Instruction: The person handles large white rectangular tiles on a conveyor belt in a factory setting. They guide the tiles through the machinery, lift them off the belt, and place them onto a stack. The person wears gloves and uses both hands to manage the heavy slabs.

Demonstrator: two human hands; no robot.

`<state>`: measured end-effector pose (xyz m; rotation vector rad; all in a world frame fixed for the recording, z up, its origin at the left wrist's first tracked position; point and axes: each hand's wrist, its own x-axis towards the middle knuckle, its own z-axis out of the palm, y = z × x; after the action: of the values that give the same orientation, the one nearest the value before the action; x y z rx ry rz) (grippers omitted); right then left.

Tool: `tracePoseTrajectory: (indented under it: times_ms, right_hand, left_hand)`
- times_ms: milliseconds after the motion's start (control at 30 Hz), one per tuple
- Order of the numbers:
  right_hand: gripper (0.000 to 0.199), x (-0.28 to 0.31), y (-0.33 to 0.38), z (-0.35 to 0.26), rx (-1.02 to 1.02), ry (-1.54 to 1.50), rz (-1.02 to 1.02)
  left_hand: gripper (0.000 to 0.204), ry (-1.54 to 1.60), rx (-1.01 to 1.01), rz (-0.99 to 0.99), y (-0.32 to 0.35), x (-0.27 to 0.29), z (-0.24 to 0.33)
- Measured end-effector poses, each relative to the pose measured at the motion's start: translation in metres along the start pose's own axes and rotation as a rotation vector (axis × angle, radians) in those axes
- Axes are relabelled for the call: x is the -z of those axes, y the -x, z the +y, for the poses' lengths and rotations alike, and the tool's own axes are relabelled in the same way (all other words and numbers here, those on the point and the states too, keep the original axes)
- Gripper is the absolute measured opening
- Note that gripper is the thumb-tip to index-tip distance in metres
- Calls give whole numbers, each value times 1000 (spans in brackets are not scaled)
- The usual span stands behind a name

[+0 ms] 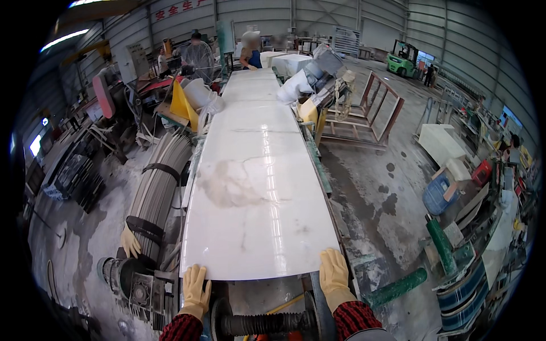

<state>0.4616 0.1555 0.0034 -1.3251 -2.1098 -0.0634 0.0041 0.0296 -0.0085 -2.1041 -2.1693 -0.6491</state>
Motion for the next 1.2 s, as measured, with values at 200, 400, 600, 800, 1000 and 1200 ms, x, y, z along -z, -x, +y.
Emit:
tracePoseTrajectory:
  times_ms: [200, 400, 600, 800, 1000, 1200]
  right_hand:
    - [32, -3, 0, -4, 3, -19, 12]
    - [30, -4, 9, 1, 18, 29, 11]
    - [30, -1, 6, -4, 20, -9, 2]
    - [30, 1, 9, -3, 5, -28, 1]
    - [31, 1, 13, -2, -14, -21, -19]
    - [34, -2, 17, 3, 31, -19, 40]
  left_hand:
    - [56, 4, 14, 4, 7, 0, -3]
    - [51, 30, -6, 11, 0, 7, 3]
    - [52, 55, 17, 4, 7, 7, 3]
    - [53, -5, -5, 35, 8, 7, 5]
    - [54, 28, -2, 22, 12, 5, 2]
    - [53, 28, 11, -16, 10, 13, 9]
